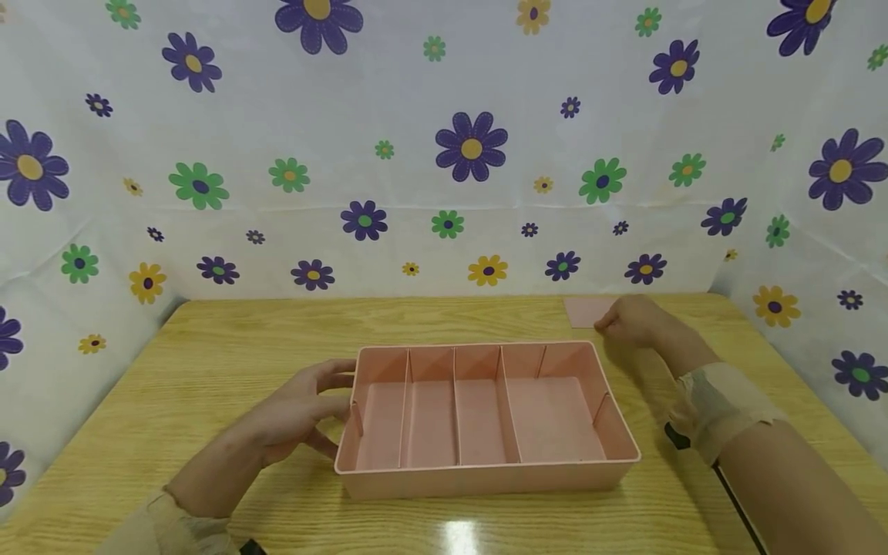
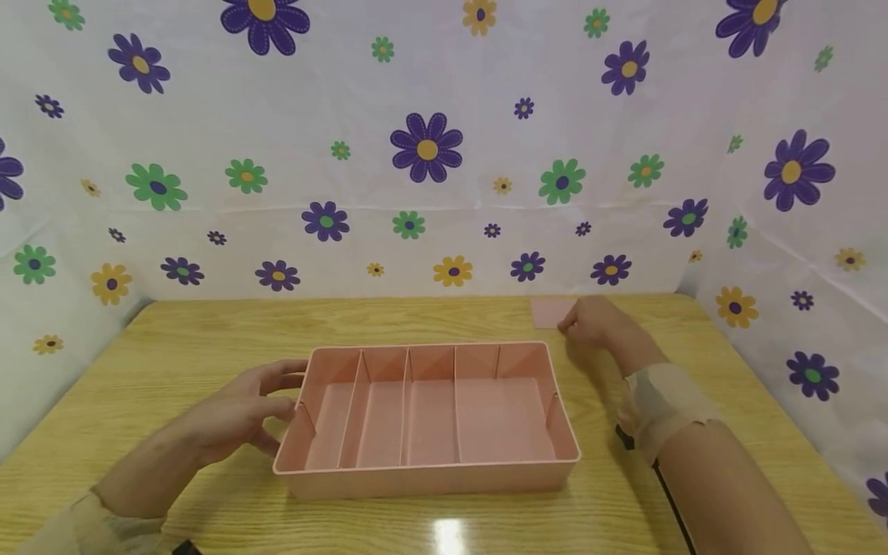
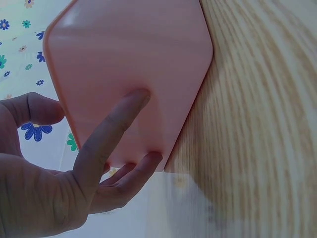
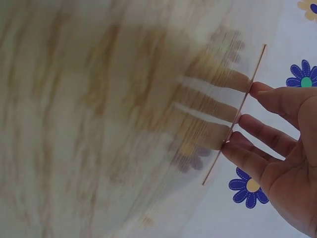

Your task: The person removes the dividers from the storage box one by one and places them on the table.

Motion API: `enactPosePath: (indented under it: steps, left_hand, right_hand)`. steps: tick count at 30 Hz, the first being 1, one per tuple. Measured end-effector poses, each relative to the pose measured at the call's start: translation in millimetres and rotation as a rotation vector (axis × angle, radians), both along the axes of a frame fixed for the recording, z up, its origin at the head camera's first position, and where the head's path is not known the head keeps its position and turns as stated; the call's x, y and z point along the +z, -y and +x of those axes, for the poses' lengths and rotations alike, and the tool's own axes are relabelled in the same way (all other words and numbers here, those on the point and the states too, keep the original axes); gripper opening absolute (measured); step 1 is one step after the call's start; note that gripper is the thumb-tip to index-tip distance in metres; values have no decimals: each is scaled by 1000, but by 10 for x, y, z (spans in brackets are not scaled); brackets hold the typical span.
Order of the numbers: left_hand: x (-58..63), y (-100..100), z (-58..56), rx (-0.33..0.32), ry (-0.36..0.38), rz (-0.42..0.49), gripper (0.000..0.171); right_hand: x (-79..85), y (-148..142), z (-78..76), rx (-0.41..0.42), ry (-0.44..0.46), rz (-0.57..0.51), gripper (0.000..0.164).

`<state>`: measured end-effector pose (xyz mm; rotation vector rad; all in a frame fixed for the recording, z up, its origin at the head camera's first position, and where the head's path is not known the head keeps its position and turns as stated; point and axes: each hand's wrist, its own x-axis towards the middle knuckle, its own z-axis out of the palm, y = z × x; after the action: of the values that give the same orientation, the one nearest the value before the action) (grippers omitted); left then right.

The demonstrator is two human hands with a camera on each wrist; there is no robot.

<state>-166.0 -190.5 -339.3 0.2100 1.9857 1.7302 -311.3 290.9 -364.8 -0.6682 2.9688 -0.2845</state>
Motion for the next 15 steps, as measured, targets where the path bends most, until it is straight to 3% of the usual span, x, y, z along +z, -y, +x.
enactPosePath:
  steps: [5,15]
  left_hand:
    - [-8,-7,-3,0,2,4,69]
    - [-3,-5,5,5,4,1,70]
  right_hand:
    - [-28,-5,-25,-57,30,-3,24]
    - [-71,5,13,-52,-21,-47,29]
